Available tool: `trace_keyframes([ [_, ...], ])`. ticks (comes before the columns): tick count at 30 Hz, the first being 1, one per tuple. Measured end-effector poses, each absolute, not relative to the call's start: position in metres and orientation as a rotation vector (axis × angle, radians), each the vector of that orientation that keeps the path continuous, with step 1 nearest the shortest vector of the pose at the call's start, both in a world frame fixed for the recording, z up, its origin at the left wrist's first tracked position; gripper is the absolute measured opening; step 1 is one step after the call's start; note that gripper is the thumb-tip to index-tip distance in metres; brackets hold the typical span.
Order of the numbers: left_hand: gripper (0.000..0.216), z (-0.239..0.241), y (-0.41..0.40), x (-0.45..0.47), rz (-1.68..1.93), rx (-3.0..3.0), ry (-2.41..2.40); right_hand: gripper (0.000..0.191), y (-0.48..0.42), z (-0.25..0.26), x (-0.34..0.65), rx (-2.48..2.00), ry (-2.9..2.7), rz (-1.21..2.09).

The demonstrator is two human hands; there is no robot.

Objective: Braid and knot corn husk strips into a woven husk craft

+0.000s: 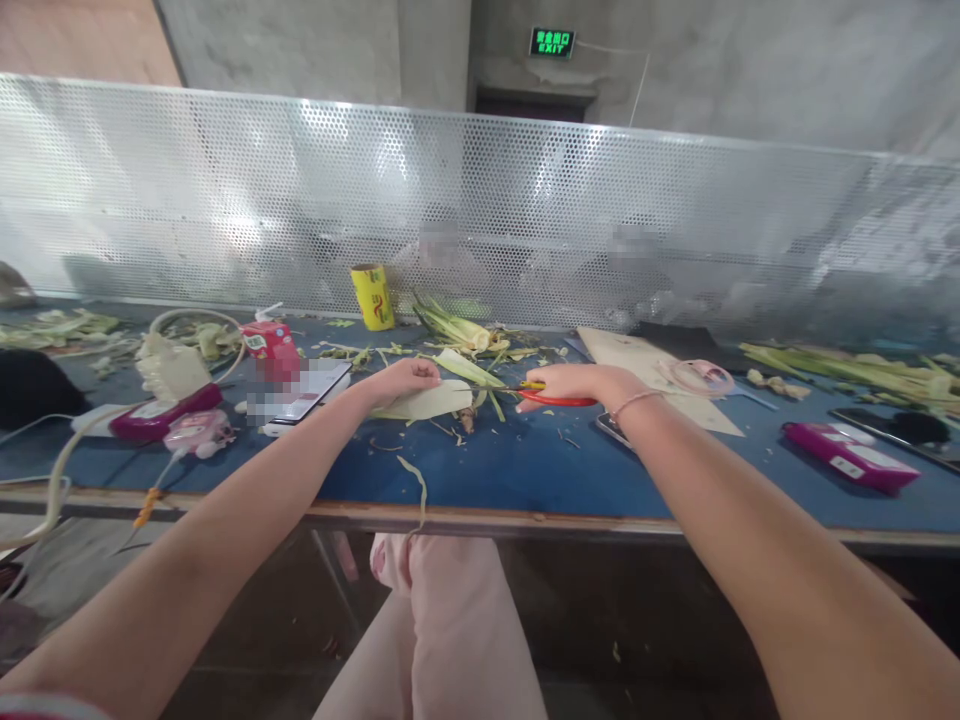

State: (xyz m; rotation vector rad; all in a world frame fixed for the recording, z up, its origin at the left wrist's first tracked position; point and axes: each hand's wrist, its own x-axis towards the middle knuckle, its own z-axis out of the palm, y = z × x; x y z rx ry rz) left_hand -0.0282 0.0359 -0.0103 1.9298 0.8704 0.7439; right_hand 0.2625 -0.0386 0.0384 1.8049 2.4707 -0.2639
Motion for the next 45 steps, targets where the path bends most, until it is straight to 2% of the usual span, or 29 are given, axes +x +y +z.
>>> trace_keyframes([
  [3, 0.033, -0.009, 0.034, -0.028, 0.74, 1.914, 0.867, 0.058, -0.034, 0.034, 0.263, 1.743, 2.458, -0.385],
  [9, 0.034, -0.01, 0.036, -0.028, 0.742, 1.912, 0.856, 0.063, -0.028, 0.027, 0.263, 1.77, 2.512, -0.413],
  [21, 0.033, -0.011, 0.036, -0.027, 0.738, 1.913, 0.826, 0.059, -0.029, 0.029, 0.254, 1.731, 2.483, -0.437],
  [45, 0.032, -0.01, 0.035, -0.026, 0.739, 1.94, 0.81, 0.053, -0.029, 0.035, 0.257, 1.76, 2.525, -0.292],
])
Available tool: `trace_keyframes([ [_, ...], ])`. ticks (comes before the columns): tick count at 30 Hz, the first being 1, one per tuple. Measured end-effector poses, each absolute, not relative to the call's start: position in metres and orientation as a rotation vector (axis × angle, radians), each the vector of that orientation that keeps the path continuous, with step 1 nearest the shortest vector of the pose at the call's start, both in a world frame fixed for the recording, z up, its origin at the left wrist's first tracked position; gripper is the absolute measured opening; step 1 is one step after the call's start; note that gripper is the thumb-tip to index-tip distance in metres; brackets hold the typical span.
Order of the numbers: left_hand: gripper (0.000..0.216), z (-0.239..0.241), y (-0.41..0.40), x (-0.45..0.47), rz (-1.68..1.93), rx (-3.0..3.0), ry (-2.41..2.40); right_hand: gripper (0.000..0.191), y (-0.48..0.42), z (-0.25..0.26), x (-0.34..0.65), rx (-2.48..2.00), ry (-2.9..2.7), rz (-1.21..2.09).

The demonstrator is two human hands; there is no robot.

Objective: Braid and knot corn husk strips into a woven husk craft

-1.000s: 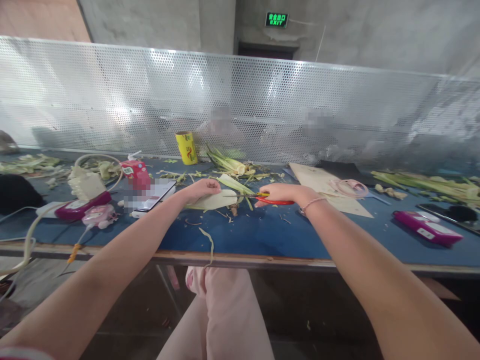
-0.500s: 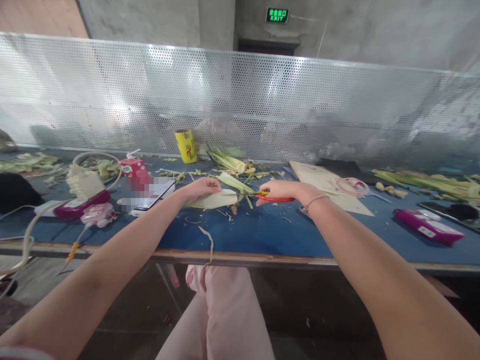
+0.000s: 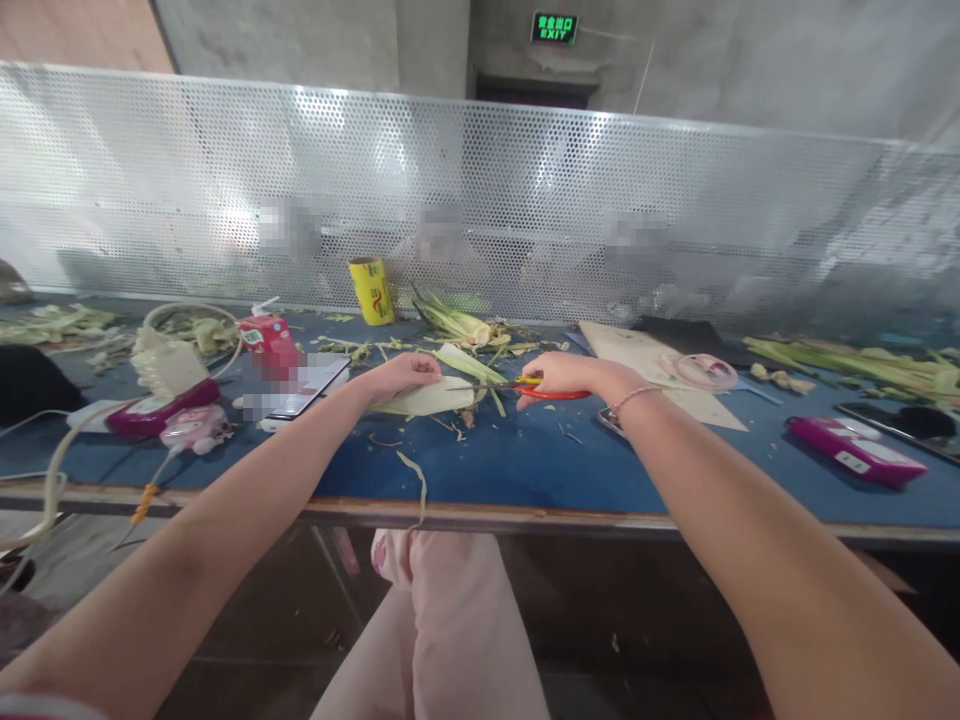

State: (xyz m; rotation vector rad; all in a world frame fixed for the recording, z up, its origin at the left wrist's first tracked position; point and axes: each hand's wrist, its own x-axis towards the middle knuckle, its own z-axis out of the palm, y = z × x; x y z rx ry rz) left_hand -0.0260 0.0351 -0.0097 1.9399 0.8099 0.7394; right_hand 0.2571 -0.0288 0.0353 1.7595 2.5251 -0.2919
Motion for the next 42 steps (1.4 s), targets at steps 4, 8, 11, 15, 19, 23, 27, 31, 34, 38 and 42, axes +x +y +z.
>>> trace_keyframes([
  [4, 0.034, -0.011, 0.039, -0.028, 0.743, 1.938, 0.82, 0.052, -0.032, 0.037, 0.263, 1.779, 2.507, -0.27],
  [8, 0.036, -0.011, 0.039, -0.03, 0.772, 1.92, 0.808, 0.053, -0.036, 0.035, 0.275, 1.813, 2.45, -0.292],
  [11, 0.034, -0.011, 0.038, -0.03, 0.773, 1.919, 0.804, 0.055, -0.037, 0.031, 0.286, 1.819, 2.436, -0.384],
  [15, 0.032, -0.011, 0.04, -0.03, 0.787, 1.905, 0.802, 0.062, -0.037, 0.025, 0.29, 1.828, 2.429, -0.454],
  [19, 0.031, -0.012, 0.041, -0.03, 0.78, 1.902, 0.788, 0.065, -0.037, 0.024, 0.28, 1.81, 2.443, -0.471],
  [23, 0.031, -0.011, 0.04, -0.03, 0.776, 1.903, 0.79, 0.061, -0.039, 0.027, 0.264, 1.784, 2.456, -0.455],
  [27, 0.032, -0.012, 0.04, -0.029, 0.765, 1.918, 0.779, 0.057, -0.039, 0.03, 0.256, 1.753, 2.483, -0.463],
  [31, 0.032, -0.013, 0.042, -0.029, 0.771, 1.916, 0.761, 0.057, -0.037, 0.031, 0.254, 1.718, 2.479, -0.429],
  [34, 0.031, -0.013, 0.042, -0.029, 0.784, 1.907, 0.758, 0.056, -0.037, 0.031, 0.252, 1.714, 2.481, -0.42],
  [38, 0.028, -0.013, 0.041, -0.029, 0.788, 1.893, 0.766, 0.055, -0.038, 0.031, 0.251, 1.716, 2.484, -0.429],
  [42, 0.026, -0.013, 0.041, -0.029, 0.789, 1.893, 0.761, 0.055, -0.037, 0.03, 0.252, 1.714, 2.494, -0.423],
])
